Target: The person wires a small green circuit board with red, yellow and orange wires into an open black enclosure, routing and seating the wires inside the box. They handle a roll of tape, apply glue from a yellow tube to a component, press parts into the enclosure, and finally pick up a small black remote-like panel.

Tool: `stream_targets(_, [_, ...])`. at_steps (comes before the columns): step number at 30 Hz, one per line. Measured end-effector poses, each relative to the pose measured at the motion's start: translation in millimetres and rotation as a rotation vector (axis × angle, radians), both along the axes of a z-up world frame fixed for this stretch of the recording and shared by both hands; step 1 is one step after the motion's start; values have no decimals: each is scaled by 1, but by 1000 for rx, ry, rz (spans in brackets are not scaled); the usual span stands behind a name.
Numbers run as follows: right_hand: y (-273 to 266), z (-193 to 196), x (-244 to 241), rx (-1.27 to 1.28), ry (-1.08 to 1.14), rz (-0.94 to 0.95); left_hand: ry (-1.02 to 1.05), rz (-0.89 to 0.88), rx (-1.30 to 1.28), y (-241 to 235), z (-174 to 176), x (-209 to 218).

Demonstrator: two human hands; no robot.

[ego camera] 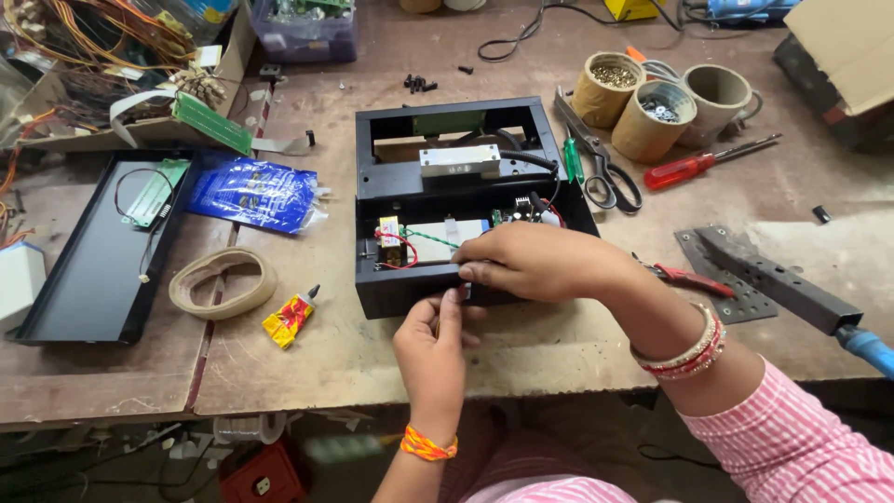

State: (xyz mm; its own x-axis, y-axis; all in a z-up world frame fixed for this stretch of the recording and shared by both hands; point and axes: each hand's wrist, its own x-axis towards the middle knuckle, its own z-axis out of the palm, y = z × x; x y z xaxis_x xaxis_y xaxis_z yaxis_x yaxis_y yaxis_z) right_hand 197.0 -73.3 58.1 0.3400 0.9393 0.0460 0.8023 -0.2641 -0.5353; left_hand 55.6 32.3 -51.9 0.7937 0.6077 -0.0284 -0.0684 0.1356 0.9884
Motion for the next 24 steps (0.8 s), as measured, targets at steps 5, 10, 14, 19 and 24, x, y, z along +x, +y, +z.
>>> stream_targets(5, [5,2,4,-162,210,-59,-31,-57,-51,7,3,0])
stream_targets(10, [-13,-15,26,252,251,-243,309,-425,-67,35,21,-27])
stream_targets(14, [-36,-7,42,440,174,-445,308,-551,-55,60,18,-49])
stream_targets(19, [-71,-4,54,645,-5,-673,248,-426,418,71,38,-50])
stream_targets(24, [-96,-4,57,619,-81,-860,293,-248,537,57,48,-31])
